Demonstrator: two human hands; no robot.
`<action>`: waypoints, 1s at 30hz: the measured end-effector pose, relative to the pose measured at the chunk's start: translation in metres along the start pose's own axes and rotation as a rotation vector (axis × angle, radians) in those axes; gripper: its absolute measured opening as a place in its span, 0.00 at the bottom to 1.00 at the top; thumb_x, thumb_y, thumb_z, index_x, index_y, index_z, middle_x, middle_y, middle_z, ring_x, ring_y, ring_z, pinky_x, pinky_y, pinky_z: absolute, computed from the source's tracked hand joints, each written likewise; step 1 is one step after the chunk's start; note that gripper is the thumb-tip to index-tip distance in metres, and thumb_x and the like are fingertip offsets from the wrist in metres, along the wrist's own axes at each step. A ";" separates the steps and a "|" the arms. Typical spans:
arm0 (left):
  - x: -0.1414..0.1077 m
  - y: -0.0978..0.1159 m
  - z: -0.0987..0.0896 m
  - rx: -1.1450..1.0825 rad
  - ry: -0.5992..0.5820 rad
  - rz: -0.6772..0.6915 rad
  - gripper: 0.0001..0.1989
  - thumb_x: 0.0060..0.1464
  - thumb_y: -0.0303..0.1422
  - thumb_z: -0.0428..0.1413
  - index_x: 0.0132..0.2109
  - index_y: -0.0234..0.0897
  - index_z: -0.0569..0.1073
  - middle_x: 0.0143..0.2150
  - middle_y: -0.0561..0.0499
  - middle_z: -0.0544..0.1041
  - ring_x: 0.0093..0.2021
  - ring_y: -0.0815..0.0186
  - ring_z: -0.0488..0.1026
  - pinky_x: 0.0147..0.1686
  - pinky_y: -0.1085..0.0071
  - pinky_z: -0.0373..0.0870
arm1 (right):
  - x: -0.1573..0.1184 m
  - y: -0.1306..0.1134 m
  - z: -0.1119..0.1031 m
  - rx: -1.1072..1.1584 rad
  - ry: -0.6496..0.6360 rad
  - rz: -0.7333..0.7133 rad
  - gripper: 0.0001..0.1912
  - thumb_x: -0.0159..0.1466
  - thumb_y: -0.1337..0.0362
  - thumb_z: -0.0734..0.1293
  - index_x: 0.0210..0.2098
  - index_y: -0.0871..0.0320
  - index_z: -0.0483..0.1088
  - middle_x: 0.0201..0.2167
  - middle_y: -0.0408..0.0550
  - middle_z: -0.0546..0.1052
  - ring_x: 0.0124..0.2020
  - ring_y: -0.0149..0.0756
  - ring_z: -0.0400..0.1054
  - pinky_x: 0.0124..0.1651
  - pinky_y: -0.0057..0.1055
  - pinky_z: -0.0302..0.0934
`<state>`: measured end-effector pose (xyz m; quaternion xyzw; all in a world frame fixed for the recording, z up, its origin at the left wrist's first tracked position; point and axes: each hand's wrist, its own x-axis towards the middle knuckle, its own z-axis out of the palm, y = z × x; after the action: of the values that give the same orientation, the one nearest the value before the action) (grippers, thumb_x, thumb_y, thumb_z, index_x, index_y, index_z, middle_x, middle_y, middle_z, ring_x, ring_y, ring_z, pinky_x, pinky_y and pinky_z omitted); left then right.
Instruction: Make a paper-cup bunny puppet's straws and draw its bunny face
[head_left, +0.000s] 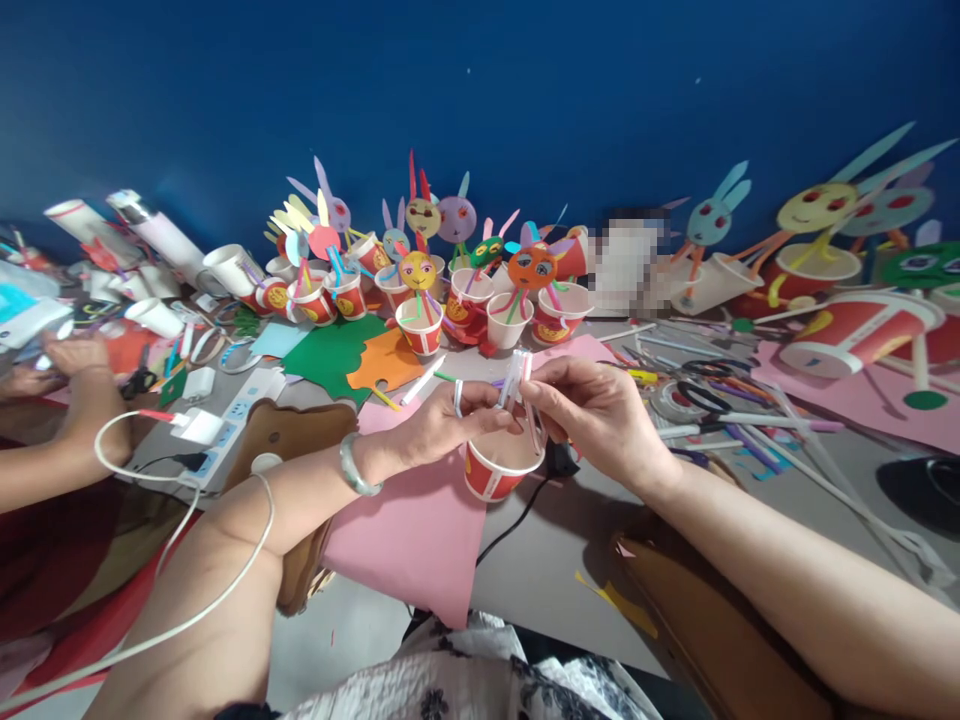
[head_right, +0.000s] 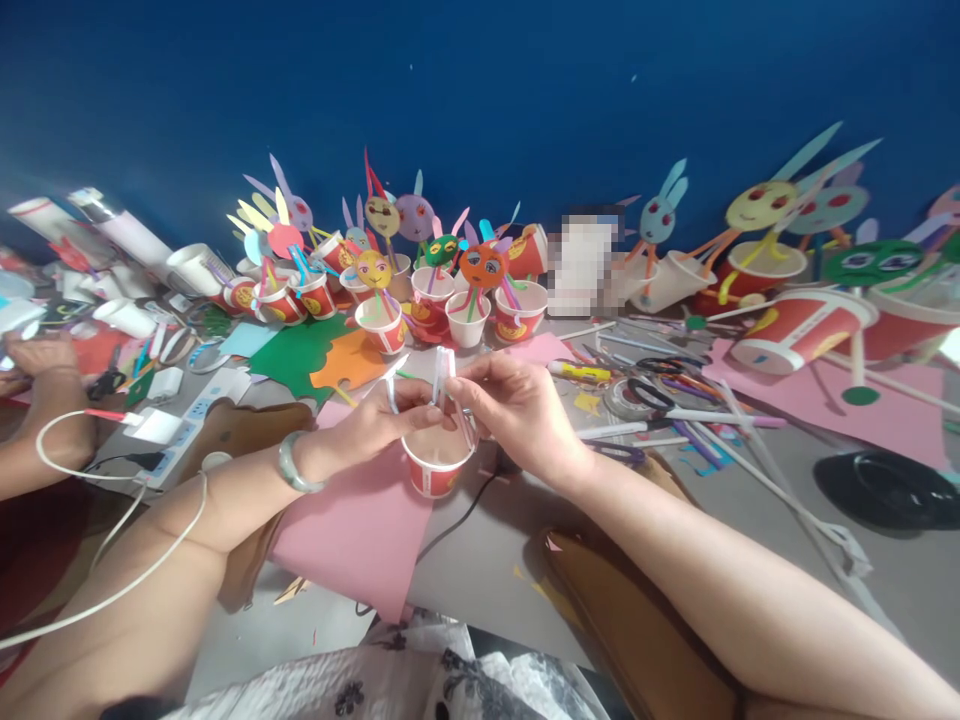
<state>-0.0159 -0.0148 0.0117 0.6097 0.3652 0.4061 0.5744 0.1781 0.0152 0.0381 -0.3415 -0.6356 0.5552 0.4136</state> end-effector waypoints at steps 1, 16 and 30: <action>0.000 -0.001 0.000 0.005 0.003 -0.007 0.13 0.59 0.40 0.61 0.41 0.33 0.80 0.38 0.47 0.81 0.38 0.66 0.77 0.39 0.72 0.71 | -0.001 -0.001 0.000 -0.034 0.010 -0.009 0.19 0.58 0.48 0.74 0.28 0.58 0.73 0.15 0.40 0.70 0.15 0.25 0.58 0.17 0.26 0.51; 0.001 0.007 0.004 -0.010 0.015 -0.050 0.17 0.55 0.45 0.64 0.38 0.33 0.81 0.37 0.45 0.83 0.39 0.63 0.78 0.42 0.69 0.73 | 0.005 0.010 -0.002 -0.072 -0.029 0.048 0.22 0.56 0.45 0.75 0.31 0.58 0.72 0.21 0.44 0.75 0.21 0.31 0.68 0.22 0.27 0.61; 0.003 -0.005 -0.004 0.051 -0.027 -0.105 0.18 0.56 0.46 0.63 0.37 0.32 0.80 0.35 0.47 0.81 0.36 0.67 0.76 0.37 0.73 0.71 | 0.005 0.018 -0.003 -0.101 -0.033 0.046 0.22 0.58 0.45 0.73 0.29 0.58 0.71 0.23 0.46 0.78 0.23 0.33 0.71 0.24 0.28 0.64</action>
<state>-0.0180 -0.0104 0.0073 0.6096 0.3989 0.3577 0.5843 0.1783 0.0236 0.0207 -0.3671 -0.6615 0.5376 0.3723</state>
